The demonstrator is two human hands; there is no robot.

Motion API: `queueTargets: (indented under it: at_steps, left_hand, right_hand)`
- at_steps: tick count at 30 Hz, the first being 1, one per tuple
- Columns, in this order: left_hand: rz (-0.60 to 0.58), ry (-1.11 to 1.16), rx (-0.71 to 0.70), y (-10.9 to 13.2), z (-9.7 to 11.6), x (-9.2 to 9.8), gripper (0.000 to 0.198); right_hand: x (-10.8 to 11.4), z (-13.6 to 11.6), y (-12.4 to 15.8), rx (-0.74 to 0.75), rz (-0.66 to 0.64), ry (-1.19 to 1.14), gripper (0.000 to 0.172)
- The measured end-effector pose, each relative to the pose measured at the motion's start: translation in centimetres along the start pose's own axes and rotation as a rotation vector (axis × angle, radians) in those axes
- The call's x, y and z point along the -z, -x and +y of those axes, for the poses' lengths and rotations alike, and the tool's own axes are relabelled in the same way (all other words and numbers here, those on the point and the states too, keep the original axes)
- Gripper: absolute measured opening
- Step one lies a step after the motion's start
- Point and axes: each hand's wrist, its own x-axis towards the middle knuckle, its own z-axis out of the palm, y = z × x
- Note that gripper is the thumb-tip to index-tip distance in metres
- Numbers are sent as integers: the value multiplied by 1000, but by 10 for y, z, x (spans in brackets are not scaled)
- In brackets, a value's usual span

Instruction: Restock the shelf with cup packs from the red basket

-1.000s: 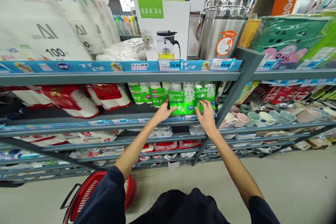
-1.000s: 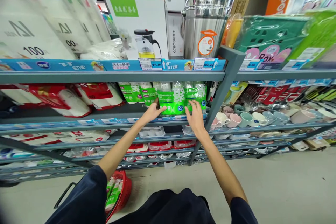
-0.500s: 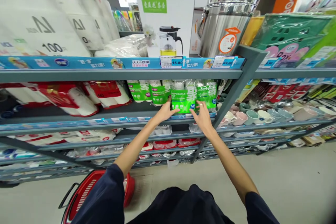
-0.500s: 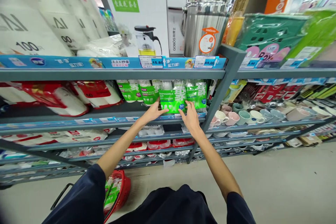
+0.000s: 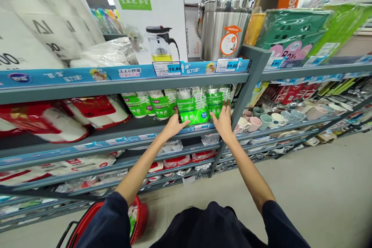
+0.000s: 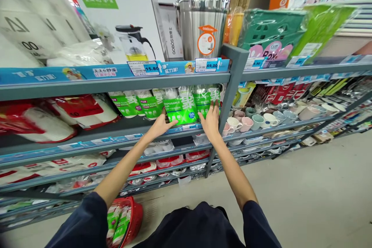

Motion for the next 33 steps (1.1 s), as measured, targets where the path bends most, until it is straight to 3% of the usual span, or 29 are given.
queueTargets:
  at_steps: [3,8,15,21,25,29,31,33]
  left_hand:
    - [-7,-77,49,0,4,5,61]
    - [-10,-132,63,-2,19,6,67]
    - [-45,-114,94,-3,20,8,73]
    - [-16,269,-68,0,14,14,76]
    - [-21,210,-72,5,12,18,69]
    - [260,130,-111,30,7,15,59]
    - [418,171,-144,52,1,13,50]
    - [503,159,-177,71,-7,17,40]
  right_hand:
    - [-3,1,2,-24,6,26,79]
    - [-3,-1,9,-8,22,11,79]
    - [-2,-19,27,221,48,-125,51]
    - [-17,-35,37,257,3,-216,49]
    - [-20,-35,39,221,-5,-259,52]
    - [-3,-28,47,176,39,-313,48]
    - [10,-23,60,164,83,-336,43]
    - [19,-20,83,141,125,-365,38]
